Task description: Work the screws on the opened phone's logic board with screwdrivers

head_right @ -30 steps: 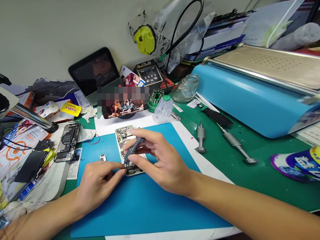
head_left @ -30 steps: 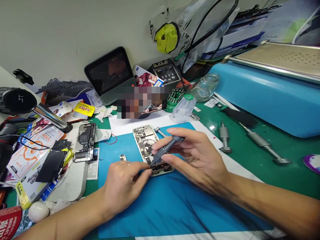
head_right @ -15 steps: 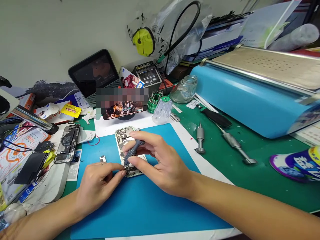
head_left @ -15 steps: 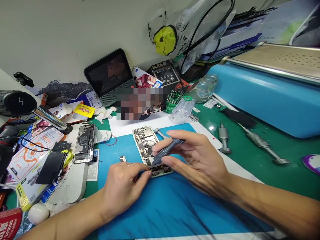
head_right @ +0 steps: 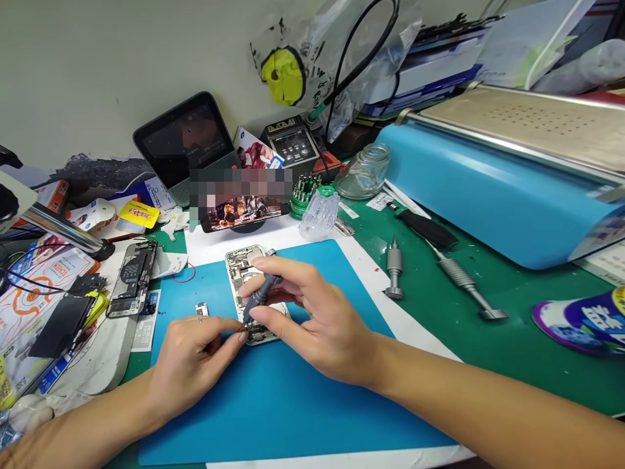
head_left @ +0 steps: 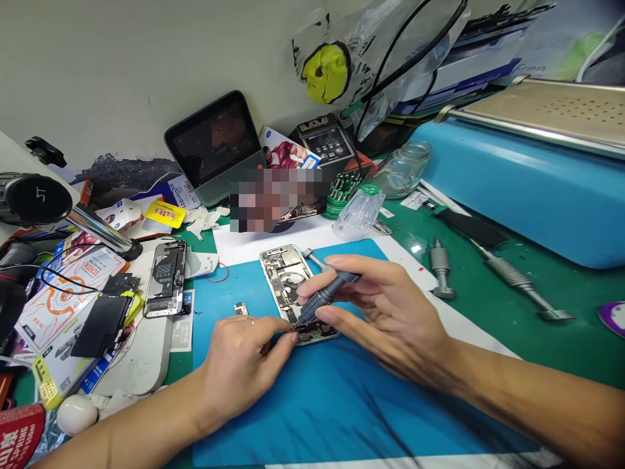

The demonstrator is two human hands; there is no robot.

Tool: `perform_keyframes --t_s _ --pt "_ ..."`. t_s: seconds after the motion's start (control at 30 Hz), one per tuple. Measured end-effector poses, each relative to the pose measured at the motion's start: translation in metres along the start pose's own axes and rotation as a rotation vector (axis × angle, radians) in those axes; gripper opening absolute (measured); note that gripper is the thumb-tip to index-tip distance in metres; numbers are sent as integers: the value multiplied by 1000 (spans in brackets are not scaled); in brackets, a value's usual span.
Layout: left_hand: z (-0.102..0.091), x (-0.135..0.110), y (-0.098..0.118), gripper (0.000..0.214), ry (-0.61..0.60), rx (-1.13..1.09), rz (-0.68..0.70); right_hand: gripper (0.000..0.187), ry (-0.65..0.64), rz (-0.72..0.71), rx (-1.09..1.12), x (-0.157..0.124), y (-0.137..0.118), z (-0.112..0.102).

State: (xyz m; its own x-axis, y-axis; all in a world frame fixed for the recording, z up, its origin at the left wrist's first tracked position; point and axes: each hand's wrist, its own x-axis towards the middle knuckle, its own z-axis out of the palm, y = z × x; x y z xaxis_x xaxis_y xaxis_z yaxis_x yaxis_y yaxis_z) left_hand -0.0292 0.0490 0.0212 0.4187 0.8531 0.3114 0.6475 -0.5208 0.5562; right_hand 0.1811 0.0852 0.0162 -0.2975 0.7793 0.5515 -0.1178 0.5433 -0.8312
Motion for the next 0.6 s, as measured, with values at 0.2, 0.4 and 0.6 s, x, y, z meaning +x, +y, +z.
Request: perform_keyframes --t_s 0.2,0.4,0.6 --pt "1 0 0 15 15 -12 12 56 14 21 -10 -1 0 0" --pt "0 1 -1 15 10 -21 13 61 20 1 -1 -1 0 -1" --pt "0 0 -2 16 1 -17 12 60 25 -9 -3 -1 1 -1"
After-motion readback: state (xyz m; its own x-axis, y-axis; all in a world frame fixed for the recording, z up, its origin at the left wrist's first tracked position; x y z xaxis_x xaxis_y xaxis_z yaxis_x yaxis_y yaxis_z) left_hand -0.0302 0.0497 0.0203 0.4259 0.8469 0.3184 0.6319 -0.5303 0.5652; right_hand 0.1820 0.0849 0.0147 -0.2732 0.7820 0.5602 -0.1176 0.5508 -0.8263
